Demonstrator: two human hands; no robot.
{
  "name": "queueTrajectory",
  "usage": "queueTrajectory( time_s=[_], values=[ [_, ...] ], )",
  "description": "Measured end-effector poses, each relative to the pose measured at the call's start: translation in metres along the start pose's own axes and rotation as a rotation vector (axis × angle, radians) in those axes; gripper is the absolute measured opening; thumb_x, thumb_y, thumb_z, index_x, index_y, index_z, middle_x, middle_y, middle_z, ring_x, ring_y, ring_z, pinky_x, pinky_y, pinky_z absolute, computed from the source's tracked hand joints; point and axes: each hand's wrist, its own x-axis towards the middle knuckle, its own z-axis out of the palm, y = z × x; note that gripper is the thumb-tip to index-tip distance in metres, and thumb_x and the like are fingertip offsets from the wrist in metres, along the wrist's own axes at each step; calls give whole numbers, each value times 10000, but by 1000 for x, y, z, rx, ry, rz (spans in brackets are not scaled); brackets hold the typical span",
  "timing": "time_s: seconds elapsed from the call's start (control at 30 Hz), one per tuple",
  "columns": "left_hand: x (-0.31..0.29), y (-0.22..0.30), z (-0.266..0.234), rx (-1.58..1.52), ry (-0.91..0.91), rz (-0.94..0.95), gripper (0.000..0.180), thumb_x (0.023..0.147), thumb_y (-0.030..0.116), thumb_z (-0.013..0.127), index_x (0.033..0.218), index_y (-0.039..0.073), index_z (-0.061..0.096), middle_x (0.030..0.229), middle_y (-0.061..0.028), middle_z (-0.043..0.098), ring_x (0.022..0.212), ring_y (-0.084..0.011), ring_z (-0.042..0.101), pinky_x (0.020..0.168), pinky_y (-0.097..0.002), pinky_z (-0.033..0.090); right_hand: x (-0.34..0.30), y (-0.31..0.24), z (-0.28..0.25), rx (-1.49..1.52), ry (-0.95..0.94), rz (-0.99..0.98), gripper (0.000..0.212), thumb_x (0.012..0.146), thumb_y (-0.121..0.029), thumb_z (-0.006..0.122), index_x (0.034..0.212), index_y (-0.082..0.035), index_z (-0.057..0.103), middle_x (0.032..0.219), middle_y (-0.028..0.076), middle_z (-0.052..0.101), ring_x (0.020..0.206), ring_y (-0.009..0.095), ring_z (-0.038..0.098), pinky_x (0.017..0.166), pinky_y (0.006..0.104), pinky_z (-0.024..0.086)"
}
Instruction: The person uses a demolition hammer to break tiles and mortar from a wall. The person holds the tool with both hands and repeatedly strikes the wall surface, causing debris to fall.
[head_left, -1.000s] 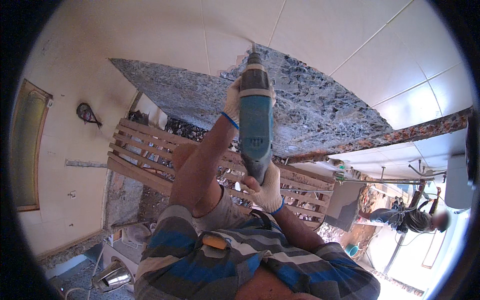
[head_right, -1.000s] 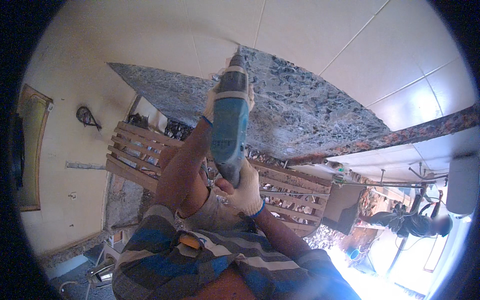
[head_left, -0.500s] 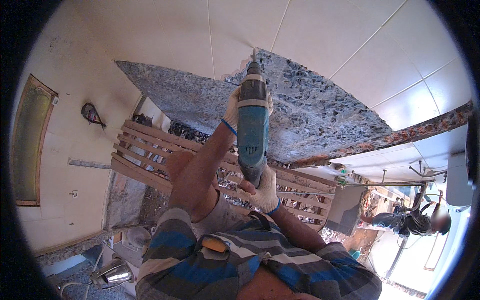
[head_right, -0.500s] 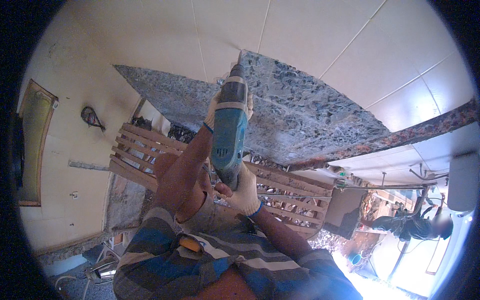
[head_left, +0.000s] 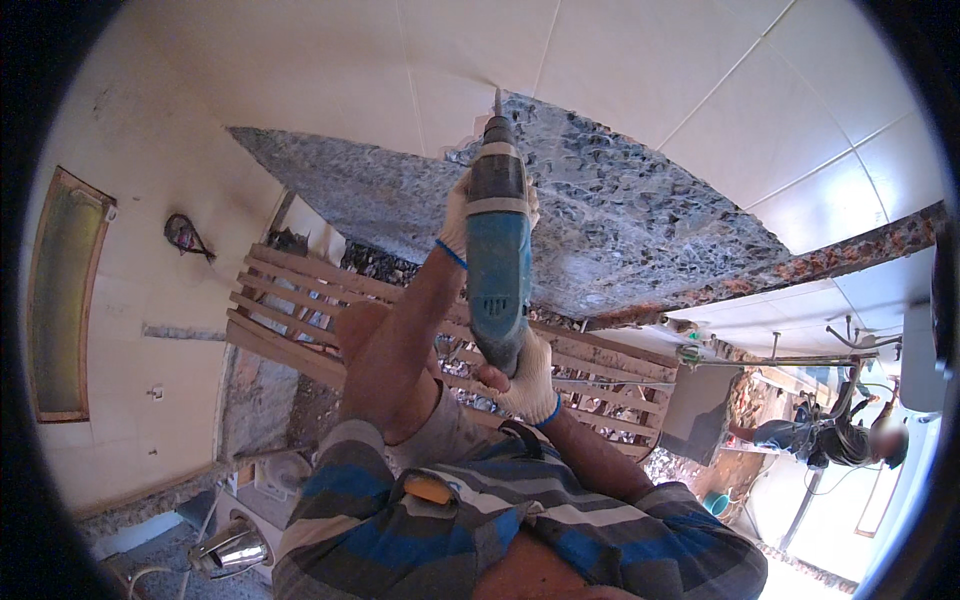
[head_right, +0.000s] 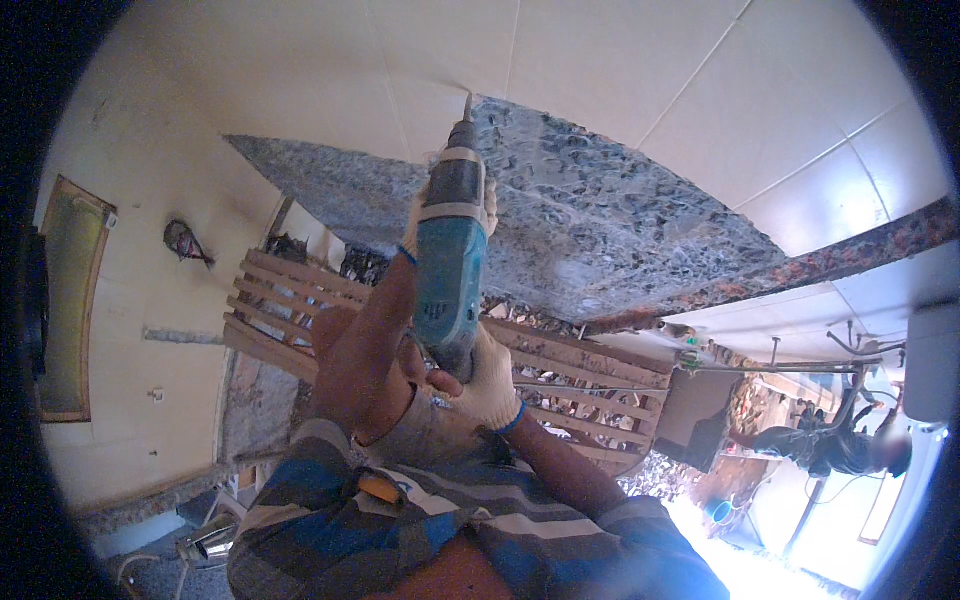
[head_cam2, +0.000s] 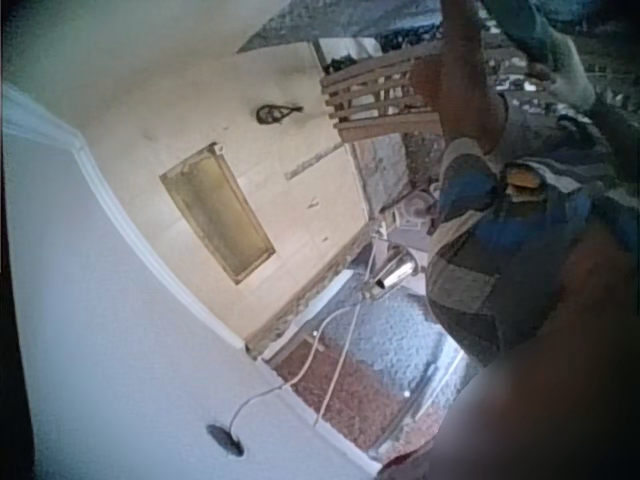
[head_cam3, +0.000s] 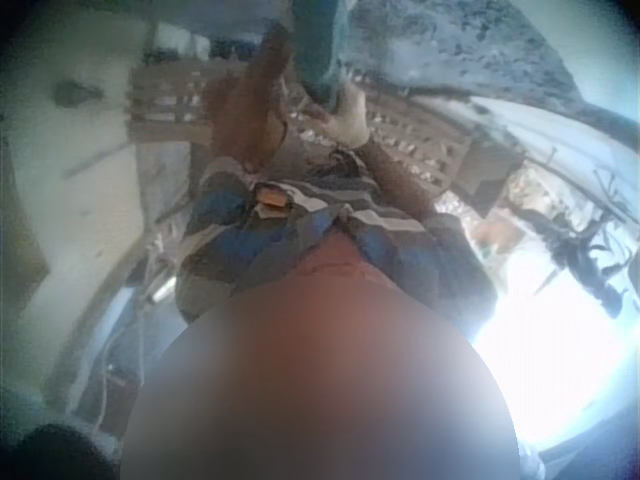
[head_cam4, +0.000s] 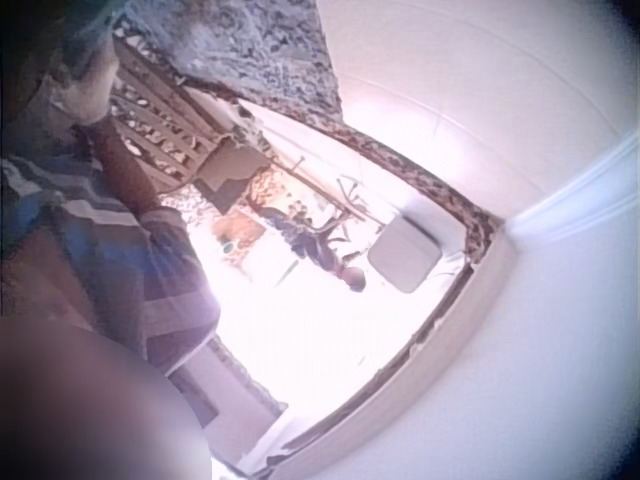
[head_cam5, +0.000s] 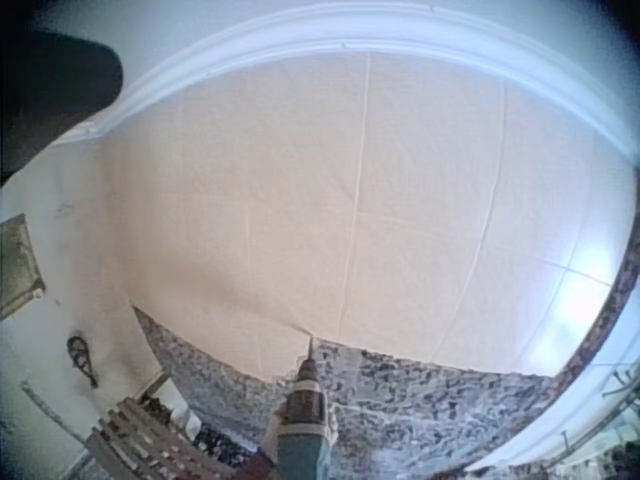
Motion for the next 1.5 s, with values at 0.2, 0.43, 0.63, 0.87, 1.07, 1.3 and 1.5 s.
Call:
queueTrajectory(
  time_s=[0.2,0.43,0.63,0.87,1.07,1.3,1.5],
  values=[
    [14,3,-9,31,-82,-12,677,1028,538,392,1332,-22,623,1140,-292,701,990,-434,712,871,-599,603,4,-3,-15,-23,-7,-7,742,844,-541,828,1305,7,632,1105,208,768,1035,315,764,906,429,581],
    [24,1,-22,42,-44,30,651,1033,529,405,1340,-1,624,1141,-297,716,1018,-451,718,889,-604,611,6,-1,-28,41,-30,42,649,853,-468,810,1264,8,652,1038,177,774,961,302,765,863,429,585],
    [25,8,-18,-12,-150,-25,708,995,542,476,1409,-25,569,1265,-238,643,1156,-378,625,1020,-577,504,13,1,-23,14,-25,29,642,877,-469,779,1277,14,640,1047,201,762,966,319,760,880,426,577],
    [34,8,-27,118,-15,64,599,1056,474,396,1309,-17,628,1139,-274,718,982,-428,737,857,-588,634,8,22,-22,-44,-4,60,626,886,-428,789,1277,31,623,1033,197,759,963,295,751,889,428,571],
    [26,7,-22,253,162,161,551,1060,427,410,1302,-13,637,1080,-259,737,919,-413,763,826,-571,657,-20,38,-3,303,83,71,592,881,-401,797,1264,9,608,1059,91,695,847,150,651,719,320,536],
    [-2,-6,-23,264,228,217,465,1092,373,402,1233,25,676,1075,-179,769,935,-330,778,856,-517,672,-35,33,4,366,87,54,861,873,-726,745,1249,35,600,1091,96,676,801,156,651,674,311,520],
    [24,15,-52,236,136,173,561,1054,446,389,1270,-2,649,1098,-270,736,910,-424,762,811,-586,654,-14,43,-2,213,80,34,750,892,-648,751,1158,45,642,982,86,695,788,157,649,698,331,527]
  ],
)
